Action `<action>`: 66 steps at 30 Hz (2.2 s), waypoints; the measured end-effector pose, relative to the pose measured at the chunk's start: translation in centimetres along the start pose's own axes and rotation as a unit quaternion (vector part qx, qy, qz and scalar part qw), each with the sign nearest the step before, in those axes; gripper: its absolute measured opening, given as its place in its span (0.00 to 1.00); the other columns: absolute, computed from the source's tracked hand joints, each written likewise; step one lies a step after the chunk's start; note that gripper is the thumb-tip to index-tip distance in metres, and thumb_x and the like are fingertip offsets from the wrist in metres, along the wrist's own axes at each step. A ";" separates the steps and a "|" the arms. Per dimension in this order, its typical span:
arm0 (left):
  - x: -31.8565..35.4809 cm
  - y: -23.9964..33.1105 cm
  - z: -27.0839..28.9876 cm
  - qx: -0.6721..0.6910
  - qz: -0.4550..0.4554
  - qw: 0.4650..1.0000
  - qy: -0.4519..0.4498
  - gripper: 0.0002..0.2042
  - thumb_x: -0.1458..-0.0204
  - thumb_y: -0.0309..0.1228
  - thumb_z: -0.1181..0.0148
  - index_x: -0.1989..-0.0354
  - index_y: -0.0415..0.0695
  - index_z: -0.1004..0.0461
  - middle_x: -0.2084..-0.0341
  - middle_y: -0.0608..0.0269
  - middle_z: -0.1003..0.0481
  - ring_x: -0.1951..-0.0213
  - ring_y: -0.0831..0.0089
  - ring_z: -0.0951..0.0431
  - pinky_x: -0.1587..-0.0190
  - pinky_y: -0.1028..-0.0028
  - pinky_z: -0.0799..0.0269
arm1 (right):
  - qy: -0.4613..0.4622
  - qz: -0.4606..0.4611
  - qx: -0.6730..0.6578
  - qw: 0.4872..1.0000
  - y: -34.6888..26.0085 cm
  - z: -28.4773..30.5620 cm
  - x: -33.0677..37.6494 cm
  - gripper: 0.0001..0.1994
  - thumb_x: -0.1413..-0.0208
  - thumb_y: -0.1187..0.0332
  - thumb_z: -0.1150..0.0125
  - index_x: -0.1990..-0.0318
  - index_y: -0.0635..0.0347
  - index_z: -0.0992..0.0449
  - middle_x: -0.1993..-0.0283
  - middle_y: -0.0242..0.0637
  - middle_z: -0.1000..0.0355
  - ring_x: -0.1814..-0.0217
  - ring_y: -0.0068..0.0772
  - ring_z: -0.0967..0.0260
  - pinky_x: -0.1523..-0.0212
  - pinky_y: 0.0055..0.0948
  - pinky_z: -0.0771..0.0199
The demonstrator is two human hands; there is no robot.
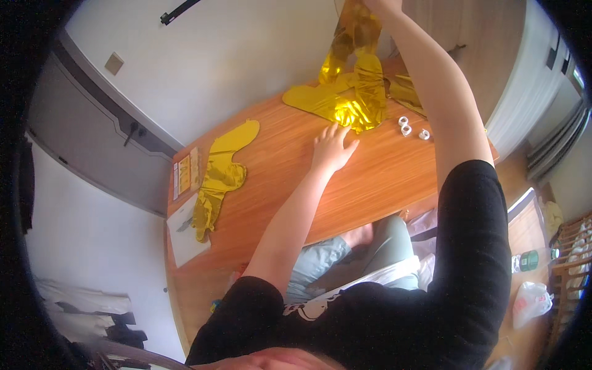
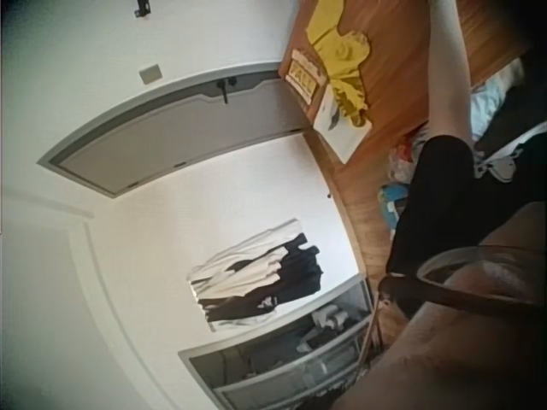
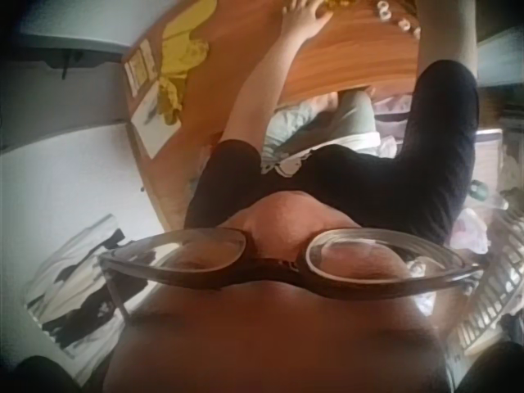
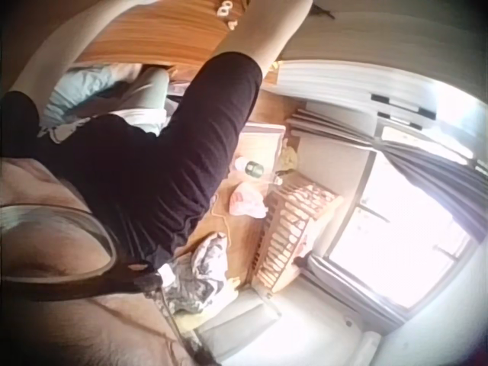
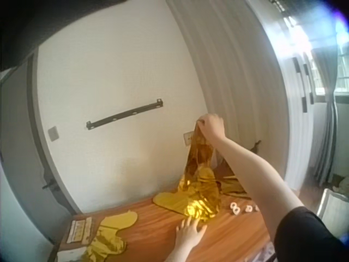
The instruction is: The person lays out deflated foil balloons on a desk and folds one of the foil balloons into a compact square by hand.
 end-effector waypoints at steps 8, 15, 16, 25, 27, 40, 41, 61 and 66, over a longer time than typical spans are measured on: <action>-0.3 1.1 -0.1 -0.015 0.002 0.999 -0.031 0.31 0.36 0.56 0.47 0.27 0.57 0.36 0.25 0.53 0.44 0.24 0.54 0.48 0.27 0.43 0.51 | 0.076 -0.052 0.068 0.993 3.1 4.3 -2.2 0.14 0.38 0.61 0.42 0.59 0.63 0.18 0.55 0.52 0.21 0.50 0.59 0.24 0.49 0.50 0.25; -0.6 2.0 0.4 -0.017 0.016 0.999 -0.047 0.37 0.36 0.59 0.49 0.23 0.55 0.44 0.23 0.52 0.48 0.23 0.54 0.49 0.26 0.44 0.51 | 0.081 0.139 0.084 0.983 -4.0 14.5 2.1 0.11 0.37 0.63 0.42 0.59 0.64 0.24 0.57 0.53 0.21 0.51 0.60 0.25 0.52 0.49 0.26; -0.7 1.6 0.6 -0.013 0.017 0.999 -0.042 0.37 0.36 0.59 0.49 0.23 0.55 0.44 0.23 0.52 0.48 0.23 0.54 0.49 0.26 0.44 0.51 | 0.039 0.179 0.099 0.978 -5.7 16.2 3.6 0.10 0.37 0.64 0.42 0.58 0.63 0.23 0.58 0.52 0.21 0.52 0.60 0.25 0.53 0.48 0.25; 1.9 2.7 5.2 0.716 -0.046 0.697 0.014 0.40 0.33 0.61 0.59 0.22 0.44 0.51 0.24 0.54 0.47 0.22 0.64 0.51 0.23 0.63 0.59 | -0.148 0.444 0.174 0.866 -13.5 24.3 16.0 0.11 0.50 0.70 0.36 0.57 0.54 0.23 0.67 0.34 0.29 0.66 0.39 0.26 0.64 0.38 0.26; 5.6 5.8 9.3 0.741 -0.124 0.659 0.022 0.40 0.33 0.57 0.51 0.21 0.45 0.52 0.26 0.52 0.43 0.23 0.63 0.50 0.23 0.64 0.58 | -0.175 0.457 0.159 0.857 -16.2 26.8 18.1 0.13 0.52 0.71 0.34 0.56 0.57 0.23 0.70 0.33 0.32 0.71 0.35 0.27 0.71 0.34 0.28; 26.9 3.8 15.0 0.442 -0.135 0.885 -0.047 0.11 0.43 0.26 0.31 0.56 0.33 0.22 0.67 0.64 0.22 0.60 0.73 0.21 0.57 0.70 0.24 | -0.286 0.381 -0.066 0.877 -21.9 27.6 20.5 0.05 0.47 0.74 0.31 0.63 0.62 0.19 0.74 0.38 0.26 0.78 0.38 0.30 0.73 0.34 0.28; 27.7 3.2 15.2 0.478 -0.084 0.874 -0.026 0.11 0.41 0.29 0.32 0.55 0.34 0.22 0.68 0.65 0.22 0.62 0.76 0.21 0.60 0.72 0.25 | -0.315 0.338 -0.069 0.884 -21.6 25.8 20.0 0.04 0.45 0.72 0.31 0.63 0.62 0.19 0.72 0.39 0.24 0.76 0.39 0.29 0.71 0.35 0.28; 23.2 -19.4 14.3 0.260 0.252 0.931 0.043 0.21 0.40 0.48 0.35 0.65 0.36 0.21 0.76 0.59 0.22 0.73 0.71 0.23 0.68 0.68 0.30 | -0.541 0.139 0.065 0.827 -11.4 -0.7 36.8 0.20 0.39 0.48 0.39 0.54 0.56 0.19 0.48 0.45 0.22 0.41 0.51 0.27 0.41 0.48 0.27; 23.0 -19.5 14.1 0.181 0.214 0.952 0.121 0.24 0.41 0.49 0.35 0.56 0.36 0.20 0.64 0.50 0.17 0.61 0.62 0.16 0.58 0.66 0.23 | -0.450 0.180 0.021 0.875 -8.4 0.4 39.1 0.21 0.38 0.47 0.40 0.51 0.54 0.22 0.43 0.44 0.26 0.37 0.51 0.31 0.37 0.48 0.31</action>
Point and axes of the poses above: each hand's wrist, its own x-axis away from the middle knuckle, its own z-axis out of the back of the hand, y = z × x, the point moved 2 cm from there along -x, towards the middle knuckle
